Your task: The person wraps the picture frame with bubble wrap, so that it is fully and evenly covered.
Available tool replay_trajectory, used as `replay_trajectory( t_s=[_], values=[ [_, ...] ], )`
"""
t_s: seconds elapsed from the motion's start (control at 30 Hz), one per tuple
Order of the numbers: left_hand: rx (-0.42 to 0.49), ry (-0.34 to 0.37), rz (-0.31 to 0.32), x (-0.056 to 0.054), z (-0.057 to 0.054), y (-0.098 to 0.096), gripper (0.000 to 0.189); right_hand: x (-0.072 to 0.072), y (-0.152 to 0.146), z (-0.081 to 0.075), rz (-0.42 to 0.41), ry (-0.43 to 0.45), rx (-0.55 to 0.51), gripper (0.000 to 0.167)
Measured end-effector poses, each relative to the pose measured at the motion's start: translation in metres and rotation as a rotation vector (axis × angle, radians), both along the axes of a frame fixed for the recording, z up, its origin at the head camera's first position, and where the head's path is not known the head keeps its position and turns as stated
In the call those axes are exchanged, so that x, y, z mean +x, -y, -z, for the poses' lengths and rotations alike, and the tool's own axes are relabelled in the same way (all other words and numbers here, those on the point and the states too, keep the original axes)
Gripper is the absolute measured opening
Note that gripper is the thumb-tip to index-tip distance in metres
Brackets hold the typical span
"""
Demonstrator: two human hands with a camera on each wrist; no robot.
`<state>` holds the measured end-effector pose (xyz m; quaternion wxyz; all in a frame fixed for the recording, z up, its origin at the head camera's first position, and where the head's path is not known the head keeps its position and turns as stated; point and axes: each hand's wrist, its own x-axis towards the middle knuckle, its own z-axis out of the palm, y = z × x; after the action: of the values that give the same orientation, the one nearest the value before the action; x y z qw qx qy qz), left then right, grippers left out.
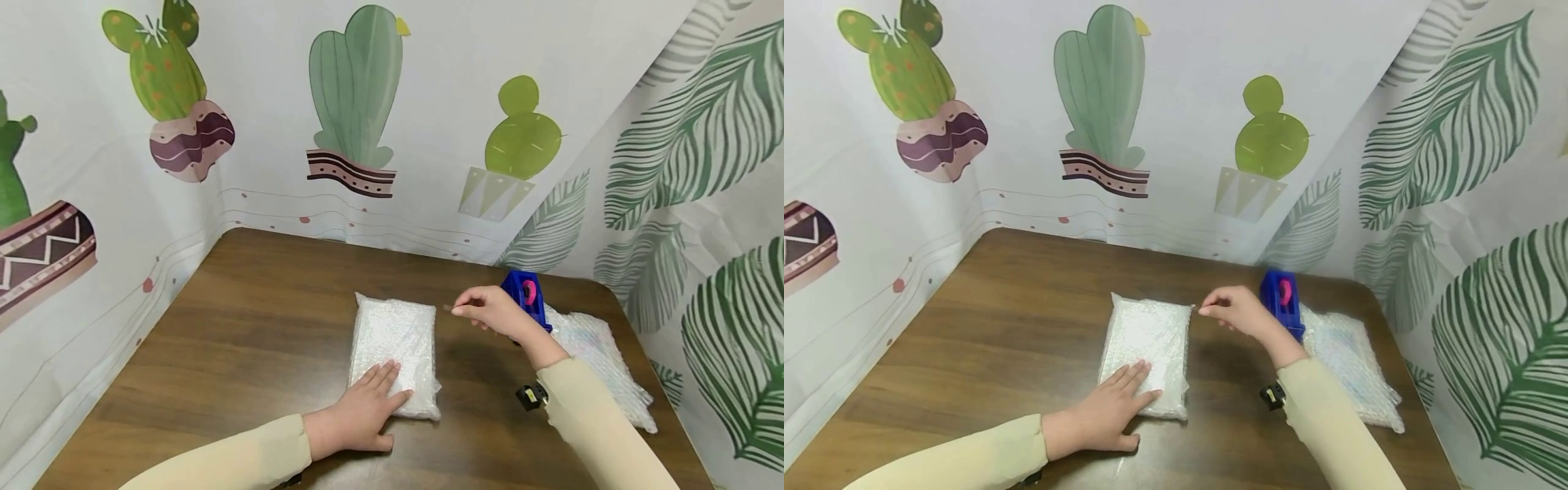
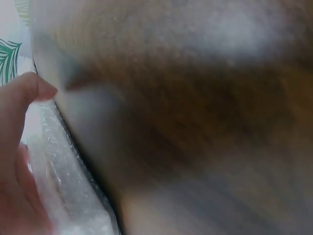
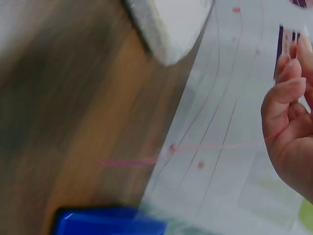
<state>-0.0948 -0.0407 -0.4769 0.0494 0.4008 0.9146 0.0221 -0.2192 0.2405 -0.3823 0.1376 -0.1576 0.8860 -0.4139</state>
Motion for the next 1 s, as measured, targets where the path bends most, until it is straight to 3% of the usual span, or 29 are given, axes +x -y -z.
replay_trajectory(
  t_s=[0.23, 0.5, 0.73, 1.0],
  values=[
    [-0.068, -0.060, 0.000, 0.004, -0.003, -0.004, 0.069, -0.012, 0.058, 0.009, -0.256, -0.053, 0.093, 0.009],
    [-0.139, -0.132, 0.016, 0.006, 0.000, -0.009, 0.069, -0.005, 0.113, 0.023, -0.480, -0.067, 0.208, 0.017],
    [-0.155, -0.235, 0.019, 0.008, 0.006, -0.010, 0.069, 0.003, 0.143, 0.042, -0.564, -0.030, 0.253, 0.019],
    [-0.175, -0.258, 0.020, 0.010, 0.006, -0.010, 0.068, -0.002, 0.153, 0.060, -0.582, -0.066, 0.321, 0.020]
  ],
)
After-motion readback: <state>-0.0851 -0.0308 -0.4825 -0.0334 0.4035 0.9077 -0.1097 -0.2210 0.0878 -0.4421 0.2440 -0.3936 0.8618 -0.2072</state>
